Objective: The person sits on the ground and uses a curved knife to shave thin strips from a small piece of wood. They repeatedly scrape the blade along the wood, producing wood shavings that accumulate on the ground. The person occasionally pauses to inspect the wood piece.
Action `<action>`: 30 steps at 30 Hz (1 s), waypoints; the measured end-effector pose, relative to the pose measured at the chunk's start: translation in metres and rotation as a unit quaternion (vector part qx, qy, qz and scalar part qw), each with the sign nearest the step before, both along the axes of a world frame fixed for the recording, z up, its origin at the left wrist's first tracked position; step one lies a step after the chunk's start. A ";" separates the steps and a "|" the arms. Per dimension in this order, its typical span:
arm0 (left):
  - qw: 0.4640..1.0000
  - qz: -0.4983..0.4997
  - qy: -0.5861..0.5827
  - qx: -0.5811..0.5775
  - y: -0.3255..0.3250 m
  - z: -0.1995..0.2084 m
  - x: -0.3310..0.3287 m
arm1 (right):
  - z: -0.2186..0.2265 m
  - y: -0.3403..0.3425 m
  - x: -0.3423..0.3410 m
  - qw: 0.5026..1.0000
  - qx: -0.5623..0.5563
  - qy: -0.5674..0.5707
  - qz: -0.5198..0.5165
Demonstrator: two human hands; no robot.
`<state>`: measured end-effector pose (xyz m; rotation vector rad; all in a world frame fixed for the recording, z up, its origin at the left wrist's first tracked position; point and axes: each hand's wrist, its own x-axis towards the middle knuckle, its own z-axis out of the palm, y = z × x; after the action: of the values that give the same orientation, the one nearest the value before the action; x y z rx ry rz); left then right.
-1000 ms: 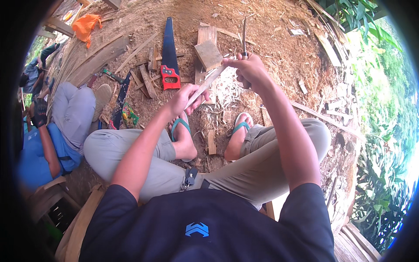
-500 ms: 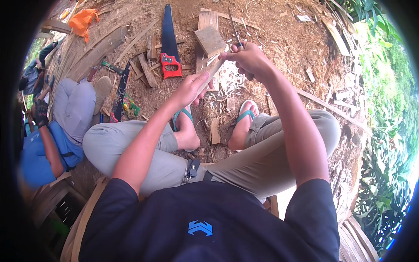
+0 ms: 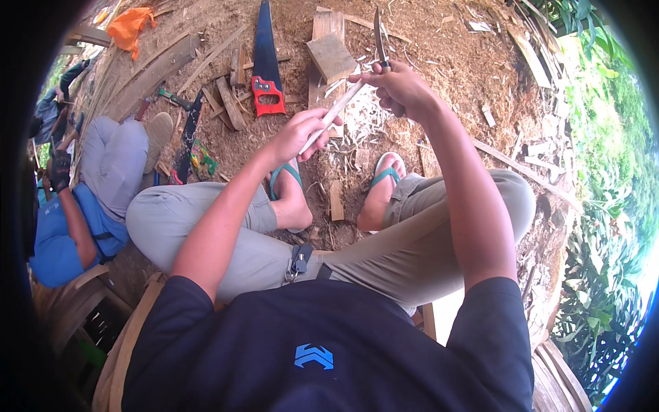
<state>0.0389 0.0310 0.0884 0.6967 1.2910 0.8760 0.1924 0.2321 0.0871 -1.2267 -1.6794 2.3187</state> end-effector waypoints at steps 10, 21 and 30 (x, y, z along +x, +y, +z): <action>0.990 0.088 0.067 -0.087 -0.006 -0.029 -0.001 | -0.012 -0.021 -0.009 0.950 0.203 -0.193 0.135; 0.956 0.100 0.176 -0.213 -0.029 -0.087 -0.002 | -0.053 -0.092 -0.010 0.838 0.421 -0.181 0.296; 0.945 0.073 0.231 -0.219 -0.027 -0.085 0.000 | -0.056 -0.124 -0.011 0.841 0.412 -0.126 0.328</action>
<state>0.0385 0.0042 0.0035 0.4660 1.9046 0.5201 0.1818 0.1077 0.0315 -0.8358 -3.0757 1.2377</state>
